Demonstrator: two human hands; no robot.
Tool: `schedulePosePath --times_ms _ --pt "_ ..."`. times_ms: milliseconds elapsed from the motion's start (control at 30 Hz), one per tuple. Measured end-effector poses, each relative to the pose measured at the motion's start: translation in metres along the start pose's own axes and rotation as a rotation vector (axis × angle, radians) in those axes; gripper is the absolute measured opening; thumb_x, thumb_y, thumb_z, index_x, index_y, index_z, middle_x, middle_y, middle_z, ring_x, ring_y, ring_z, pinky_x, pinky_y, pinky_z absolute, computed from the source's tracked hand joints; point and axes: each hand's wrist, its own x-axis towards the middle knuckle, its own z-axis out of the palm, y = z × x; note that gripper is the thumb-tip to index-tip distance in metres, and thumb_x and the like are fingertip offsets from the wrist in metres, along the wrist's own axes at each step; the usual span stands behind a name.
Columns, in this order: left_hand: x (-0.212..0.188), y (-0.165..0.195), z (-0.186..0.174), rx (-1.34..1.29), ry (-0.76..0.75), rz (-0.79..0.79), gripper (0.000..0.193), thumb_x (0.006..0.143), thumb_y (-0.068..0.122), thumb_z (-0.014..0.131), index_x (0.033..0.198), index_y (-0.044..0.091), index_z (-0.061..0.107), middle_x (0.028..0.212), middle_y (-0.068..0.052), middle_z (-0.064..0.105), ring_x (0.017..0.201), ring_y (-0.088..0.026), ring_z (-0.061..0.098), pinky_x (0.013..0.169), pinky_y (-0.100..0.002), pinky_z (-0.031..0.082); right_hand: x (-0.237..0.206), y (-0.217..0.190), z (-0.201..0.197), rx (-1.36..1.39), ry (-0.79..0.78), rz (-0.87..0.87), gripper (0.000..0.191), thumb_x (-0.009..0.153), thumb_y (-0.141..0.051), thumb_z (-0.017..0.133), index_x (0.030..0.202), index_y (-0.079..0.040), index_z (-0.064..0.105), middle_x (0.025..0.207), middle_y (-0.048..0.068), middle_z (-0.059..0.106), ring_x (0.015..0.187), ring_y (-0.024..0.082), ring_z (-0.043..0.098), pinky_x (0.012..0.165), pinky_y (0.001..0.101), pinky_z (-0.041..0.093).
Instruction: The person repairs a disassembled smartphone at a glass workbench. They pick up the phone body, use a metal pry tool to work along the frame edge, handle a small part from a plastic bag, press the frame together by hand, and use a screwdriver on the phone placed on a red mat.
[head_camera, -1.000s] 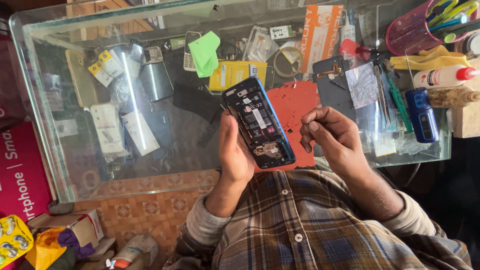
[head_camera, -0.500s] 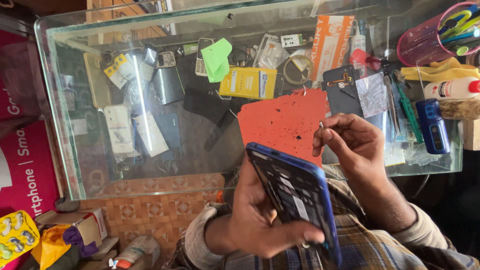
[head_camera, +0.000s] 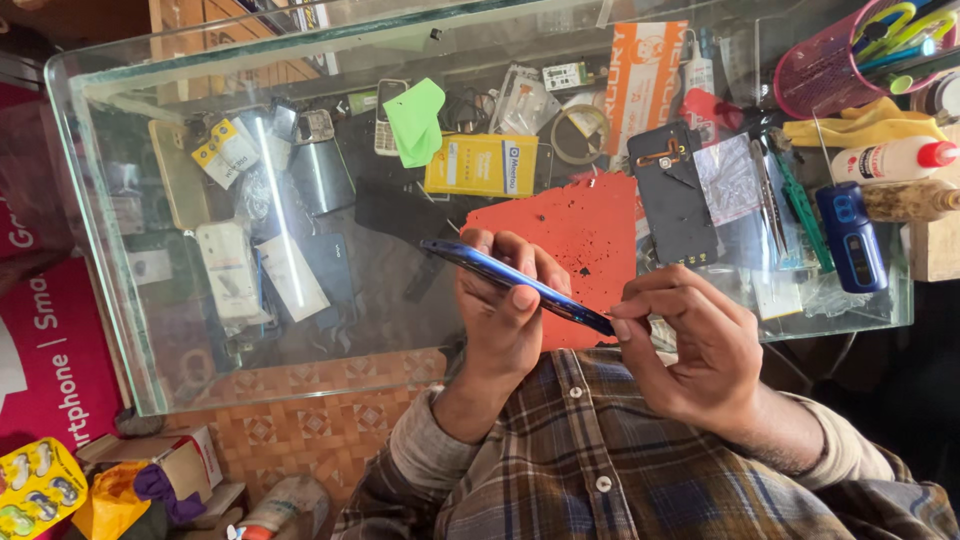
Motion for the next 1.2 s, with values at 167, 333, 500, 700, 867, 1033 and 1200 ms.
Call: schedulePosePath --times_ms 167,333,500,700,867,1033,1200 --pt "0.001 0.005 0.003 0.010 0.014 0.021 0.052 0.087 0.013 0.091 0.113 0.016 0.045 0.096 -0.001 0.056 0.090 -0.020 0.065 0.077 -0.039 0.055 0.005 0.000 -0.001 -0.079 -0.025 -0.030 0.015 0.085 0.011 0.071 0.097 0.005 0.066 0.093 0.014 0.069 0.079 0.015 0.070 0.068 0.0259 0.057" --pt "0.003 0.006 0.007 0.092 0.051 0.027 0.052 0.086 0.014 0.089 0.115 0.013 0.046 0.096 -0.003 0.056 0.090 -0.019 0.064 0.081 -0.040 0.056 0.008 0.002 0.000 -0.118 -0.040 -0.046 0.017 0.084 0.010 0.075 0.098 0.003 0.068 0.093 0.013 0.070 0.080 0.016 0.070 0.068 0.0269 0.056" --pt "0.002 0.006 0.007 0.140 0.082 0.025 0.046 0.088 0.012 0.087 0.110 0.009 0.047 0.100 -0.005 0.056 0.092 -0.022 0.066 0.083 -0.040 0.056 0.011 0.003 0.001 -0.136 -0.045 -0.033 0.017 0.085 0.011 0.073 0.098 0.001 0.069 0.093 0.012 0.069 0.078 0.016 0.070 0.066 0.0274 0.055" --pt "0.001 0.004 0.008 0.181 0.116 0.032 0.042 0.088 0.009 0.085 0.113 0.006 0.051 0.102 -0.006 0.058 0.093 -0.022 0.066 0.082 -0.039 0.056 0.013 0.002 0.003 -0.198 -0.028 -0.059 0.018 0.084 0.012 0.074 0.097 0.001 0.069 0.091 0.011 0.068 0.076 0.016 0.068 0.065 0.0278 0.053" --pt "-0.002 0.000 0.006 0.236 0.157 0.055 0.037 0.090 0.004 0.083 0.115 0.002 0.055 0.104 -0.007 0.061 0.097 -0.021 0.066 0.085 -0.038 0.057 0.014 0.004 0.005 -0.205 -0.021 -0.059 0.017 0.084 0.011 0.075 0.098 0.001 0.070 0.091 0.010 0.067 0.072 0.014 0.065 0.062 0.0268 0.051" --pt "-0.001 -0.003 0.004 0.172 0.244 0.033 0.036 0.092 0.004 0.082 0.116 0.001 0.055 0.105 -0.008 0.063 0.096 -0.020 0.065 0.086 -0.035 0.056 0.013 0.009 0.005 -0.150 -0.042 -0.035 0.021 0.084 0.009 0.076 0.102 -0.001 0.074 0.095 0.010 0.066 0.077 0.013 0.064 0.066 0.0250 0.052" --pt "0.002 -0.002 0.001 0.092 0.314 -0.010 0.036 0.090 0.006 0.081 0.116 0.001 0.056 0.101 -0.007 0.065 0.090 -0.019 0.067 0.080 -0.036 0.057 0.013 0.015 0.004 0.086 -0.081 0.117 0.020 0.089 0.008 0.071 0.109 0.004 0.072 0.103 0.010 0.065 0.090 0.011 0.064 0.074 0.0237 0.052"
